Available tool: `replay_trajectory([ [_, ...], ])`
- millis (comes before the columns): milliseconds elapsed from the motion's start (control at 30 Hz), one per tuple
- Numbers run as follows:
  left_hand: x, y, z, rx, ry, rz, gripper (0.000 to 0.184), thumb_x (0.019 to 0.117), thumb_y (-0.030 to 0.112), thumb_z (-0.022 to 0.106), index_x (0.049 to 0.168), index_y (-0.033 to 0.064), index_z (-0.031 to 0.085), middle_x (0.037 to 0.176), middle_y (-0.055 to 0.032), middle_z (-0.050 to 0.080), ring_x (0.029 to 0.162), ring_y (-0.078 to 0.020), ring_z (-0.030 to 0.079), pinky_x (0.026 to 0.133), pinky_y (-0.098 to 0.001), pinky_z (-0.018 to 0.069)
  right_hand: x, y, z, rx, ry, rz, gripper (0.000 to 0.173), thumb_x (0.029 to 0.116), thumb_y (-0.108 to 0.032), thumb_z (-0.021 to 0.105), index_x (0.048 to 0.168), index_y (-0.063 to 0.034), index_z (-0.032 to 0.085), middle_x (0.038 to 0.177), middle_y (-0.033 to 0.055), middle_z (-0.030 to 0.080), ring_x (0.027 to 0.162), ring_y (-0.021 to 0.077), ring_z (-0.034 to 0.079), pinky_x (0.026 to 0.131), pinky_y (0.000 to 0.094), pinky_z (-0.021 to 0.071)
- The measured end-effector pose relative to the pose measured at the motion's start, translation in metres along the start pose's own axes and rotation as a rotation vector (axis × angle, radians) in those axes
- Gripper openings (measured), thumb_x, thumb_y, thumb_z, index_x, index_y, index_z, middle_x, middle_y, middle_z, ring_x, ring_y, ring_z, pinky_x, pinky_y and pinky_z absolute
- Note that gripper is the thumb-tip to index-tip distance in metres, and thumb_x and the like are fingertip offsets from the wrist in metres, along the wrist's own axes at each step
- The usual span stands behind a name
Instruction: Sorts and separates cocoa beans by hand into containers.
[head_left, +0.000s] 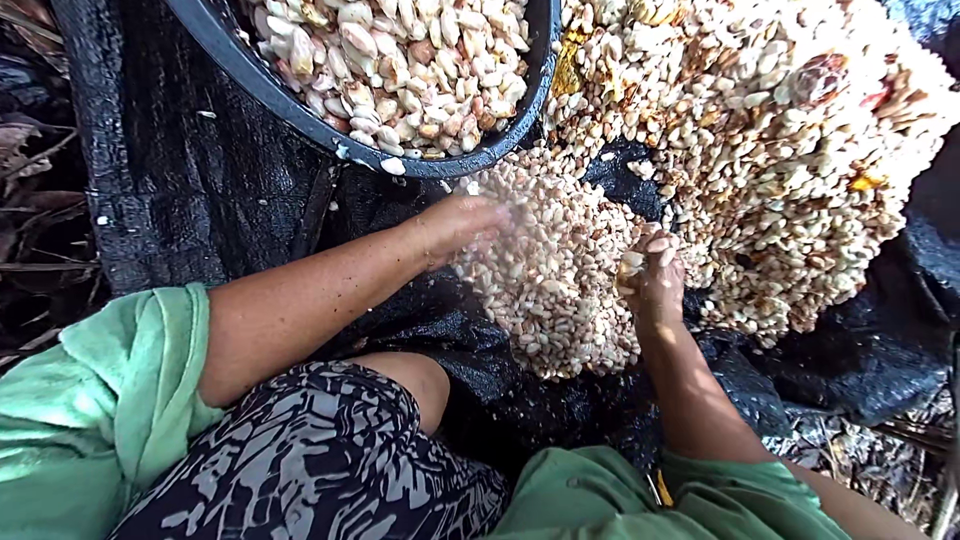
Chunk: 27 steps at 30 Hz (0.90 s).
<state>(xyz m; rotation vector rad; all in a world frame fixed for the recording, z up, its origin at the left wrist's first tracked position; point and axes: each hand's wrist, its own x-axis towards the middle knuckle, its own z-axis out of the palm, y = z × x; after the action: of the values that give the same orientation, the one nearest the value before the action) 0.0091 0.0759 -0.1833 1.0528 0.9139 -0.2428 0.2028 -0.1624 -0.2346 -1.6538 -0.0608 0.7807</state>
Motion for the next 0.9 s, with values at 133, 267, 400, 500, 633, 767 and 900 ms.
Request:
replay_trajectory([
  [133, -0.004, 0.0, 0.001, 0.187, -0.017, 0.05, 0.017, 0.1065, 0.016, 0.054, 0.114, 0.004, 0.063, 0.075, 0.0014, 0.054, 0.053, -0.002, 0.042, 0.048, -0.0172, 0.0365, 0.003, -0.013, 0.009, 0.427, 0.092, 0.179, 0.028, 0.1129, -0.025, 0.031, 0.107, -0.0151, 0.056, 0.063, -0.0083, 0.051, 0.04, -0.001, 0.038, 0.039, 0.0129, 0.0356],
  [267, -0.013, 0.019, 0.017, 0.587, -0.069, 0.298, 0.022, 0.1053, 0.014, 0.056, 0.119, 0.0005, 0.067, 0.103, -0.0114, 0.068, 0.09, -0.0164, 0.063, 0.084, -0.0382, 0.0517, -0.004, -0.016, 0.032, 0.578, -0.109, 0.182, 0.04, 0.1127, -0.041, 0.029, 0.114, -0.0183, 0.063, 0.074, -0.0049, 0.064, 0.06, 0.0051, 0.062, 0.057, 0.0194, 0.0541],
  [400, -0.012, 0.017, 0.03, 0.782, -0.162, 0.708, 0.022, 0.1002, 0.016, 0.064, 0.114, -0.0001, 0.068, 0.106, -0.0148, 0.07, 0.097, -0.0242, 0.068, 0.089, -0.0442, 0.0542, -0.019, -0.032, 0.063, 0.611, -0.319, 0.166, 0.068, 0.1071, -0.061, 0.014, 0.124, -0.0185, 0.065, 0.097, 0.0029, 0.074, 0.088, 0.0175, 0.074, 0.077, 0.0341, 0.0623],
  [500, -0.007, 0.013, 0.035, 0.873, -0.098, 0.934, 0.023, 0.0958, 0.019, 0.069, 0.109, -0.0008, 0.069, 0.1, -0.0148, 0.071, 0.09, -0.0255, 0.07, 0.082, -0.0426, 0.0565, -0.033, -0.045, 0.083, 0.596, -0.403, 0.156, 0.071, 0.1056, -0.063, 0.012, 0.137, -0.0189, 0.057, 0.117, 0.0038, 0.072, 0.102, 0.0185, 0.073, 0.086, 0.0358, 0.0612],
  [633, -0.008, 0.015, 0.035, 1.024, -0.01, 0.967, 0.031, 0.0975, 0.022, 0.067, 0.116, -0.0028, 0.068, 0.11, -0.0202, 0.07, 0.101, -0.0339, 0.07, 0.085, -0.0494, 0.0565, -0.05, -0.055, 0.097, 0.52, -0.608, 0.059, 0.076, 0.0999, -0.073, 0.024, 0.154, -0.0229, 0.042, 0.139, 0.0014, 0.062, 0.121, 0.016, 0.065, 0.097, 0.0356, 0.056],
  [767, -0.006, 0.02, 0.021, 0.956, -0.066, 0.779, 0.027, 0.1009, 0.015, 0.061, 0.118, -0.0054, 0.065, 0.108, -0.0209, 0.069, 0.099, -0.0323, 0.069, 0.09, -0.0489, 0.054, -0.016, -0.062, 0.086, 0.041, -0.717, -0.093, 0.068, 0.1047, -0.06, 0.04, 0.151, -0.01, 0.039, 0.136, 0.0017, 0.062, 0.106, 0.0127, 0.068, 0.09, 0.034, 0.0589],
  [900, -0.002, 0.017, -0.003, 0.759, -0.073, 0.41, 0.026, 0.1062, 0.016, 0.055, 0.109, -0.0086, 0.064, 0.091, -0.0186, 0.064, 0.081, -0.0253, 0.062, 0.08, -0.0443, 0.0522, 0.046, -0.015, 0.073, -0.917, -0.528, -0.385, 0.061, 0.1013, -0.035, 0.062, 0.152, -0.004, 0.047, 0.157, 0.0245, 0.042, 0.142, 0.0391, 0.046, 0.113, 0.0574, 0.0416],
])
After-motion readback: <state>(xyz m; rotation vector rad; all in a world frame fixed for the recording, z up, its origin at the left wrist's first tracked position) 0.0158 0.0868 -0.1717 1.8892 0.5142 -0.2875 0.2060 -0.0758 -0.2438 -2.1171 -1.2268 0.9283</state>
